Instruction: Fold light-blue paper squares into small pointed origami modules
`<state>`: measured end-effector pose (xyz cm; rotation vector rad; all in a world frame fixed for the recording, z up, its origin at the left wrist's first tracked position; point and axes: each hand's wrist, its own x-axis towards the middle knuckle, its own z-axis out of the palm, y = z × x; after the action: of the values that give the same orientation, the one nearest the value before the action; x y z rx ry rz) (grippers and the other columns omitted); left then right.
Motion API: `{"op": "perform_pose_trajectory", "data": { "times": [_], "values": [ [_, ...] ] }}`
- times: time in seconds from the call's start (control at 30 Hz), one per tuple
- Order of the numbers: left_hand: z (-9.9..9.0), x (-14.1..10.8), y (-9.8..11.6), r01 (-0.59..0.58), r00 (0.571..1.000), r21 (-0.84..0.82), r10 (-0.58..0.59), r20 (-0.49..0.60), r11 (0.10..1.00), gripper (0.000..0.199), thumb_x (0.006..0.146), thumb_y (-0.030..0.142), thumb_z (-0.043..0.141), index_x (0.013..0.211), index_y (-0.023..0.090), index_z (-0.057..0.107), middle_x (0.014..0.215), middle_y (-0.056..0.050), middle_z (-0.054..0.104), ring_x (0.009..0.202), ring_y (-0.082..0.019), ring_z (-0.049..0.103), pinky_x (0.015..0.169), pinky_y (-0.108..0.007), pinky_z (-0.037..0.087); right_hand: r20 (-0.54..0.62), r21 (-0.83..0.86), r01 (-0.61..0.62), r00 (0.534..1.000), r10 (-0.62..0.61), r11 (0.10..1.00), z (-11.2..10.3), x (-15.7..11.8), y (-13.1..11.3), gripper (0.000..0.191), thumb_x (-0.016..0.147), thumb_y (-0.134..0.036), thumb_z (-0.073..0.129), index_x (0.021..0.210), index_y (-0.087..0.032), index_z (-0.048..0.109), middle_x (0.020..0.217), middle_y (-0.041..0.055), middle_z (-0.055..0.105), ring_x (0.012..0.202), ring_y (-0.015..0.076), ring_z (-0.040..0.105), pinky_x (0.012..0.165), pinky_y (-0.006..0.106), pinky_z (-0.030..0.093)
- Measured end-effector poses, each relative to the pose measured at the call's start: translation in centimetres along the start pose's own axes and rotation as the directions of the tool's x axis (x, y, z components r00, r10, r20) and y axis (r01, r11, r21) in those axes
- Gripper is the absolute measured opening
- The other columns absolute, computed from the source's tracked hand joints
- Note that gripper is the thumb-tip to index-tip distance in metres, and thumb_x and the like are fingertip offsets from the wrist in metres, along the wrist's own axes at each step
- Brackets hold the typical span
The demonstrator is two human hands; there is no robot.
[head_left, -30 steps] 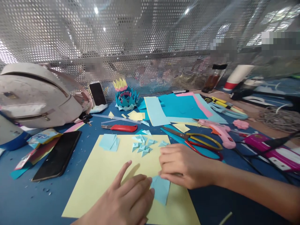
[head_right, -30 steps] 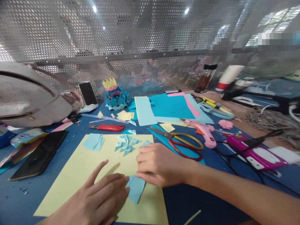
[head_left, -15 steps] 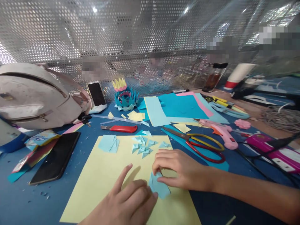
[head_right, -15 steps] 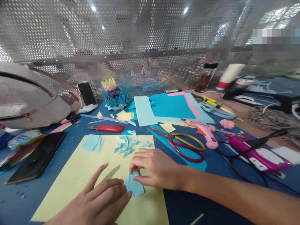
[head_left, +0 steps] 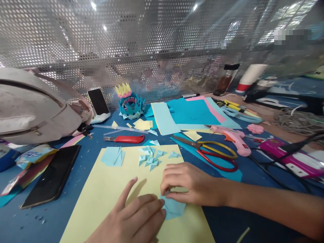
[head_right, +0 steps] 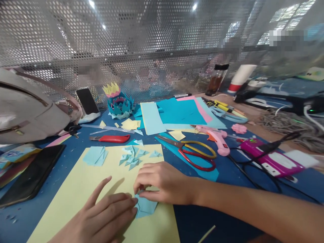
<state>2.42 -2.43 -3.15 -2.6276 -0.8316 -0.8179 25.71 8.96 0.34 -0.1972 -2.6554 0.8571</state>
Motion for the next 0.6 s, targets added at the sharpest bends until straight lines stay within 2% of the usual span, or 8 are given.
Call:
{"op": "perform_pose_trajectory", "data": {
  "times": [0.13,0.27,0.43,0.6],
  "values": [
    [0.2,-0.13,0.1,0.01,1.0,0.001,-0.01,-0.005,1.0,0.037,0.11,0.024,0.036,0.118,0.017,0.072,0.116,0.0,0.073,0.114,-0.016,0.062,0.13,-0.054,0.002,-0.046,0.01,-0.057,0.997,0.058,0.998,0.15,-0.13,-0.04,0.007,0.097,-0.022,0.064,0.095,-0.016,0.066,0.084,0.0016,0.065,0.081,0.0135,0.057,0.073,0.025,0.043],
    [0.15,-0.04,0.12,0.011,1.0,0.041,-0.011,0.017,0.999,0.041,0.111,0.033,0.034,0.12,0.018,0.071,0.116,0.0,0.073,0.114,-0.017,0.061,0.129,-0.056,0.002,-0.086,0.027,-0.108,0.99,0.11,0.994,0.1,-0.29,0.09,0.013,0.094,-0.023,0.07,0.084,-0.016,0.067,0.078,-0.0004,0.065,0.077,0.0127,0.057,0.073,0.026,0.042],
    [0.11,-0.2,0.17,0.016,0.998,0.044,-0.018,0.065,0.999,0.041,0.111,0.033,0.034,0.123,0.017,0.07,0.12,-0.001,0.07,0.116,-0.019,0.059,0.128,-0.058,0.0,-0.086,-0.045,-0.075,0.994,0.071,0.996,0.05,-0.34,0.3,0.009,0.097,-0.022,0.066,0.09,-0.018,0.071,0.082,0.0003,0.067,0.079,0.0135,0.059,0.074,0.027,0.042],
    [-0.12,-0.15,0.12,0.032,0.996,0.041,-0.036,0.088,0.999,0.038,0.11,0.034,0.037,0.122,0.02,0.07,0.124,-0.001,0.068,0.12,-0.019,0.057,0.128,-0.057,-0.002,-0.108,-0.17,-0.028,0.994,0.01,0.985,-0.12,-0.3,0.07,0.014,0.101,-0.022,0.059,0.093,-0.017,0.069,0.083,0.0007,0.066,0.079,0.0135,0.057,0.073,0.027,0.04]
  ]
}}
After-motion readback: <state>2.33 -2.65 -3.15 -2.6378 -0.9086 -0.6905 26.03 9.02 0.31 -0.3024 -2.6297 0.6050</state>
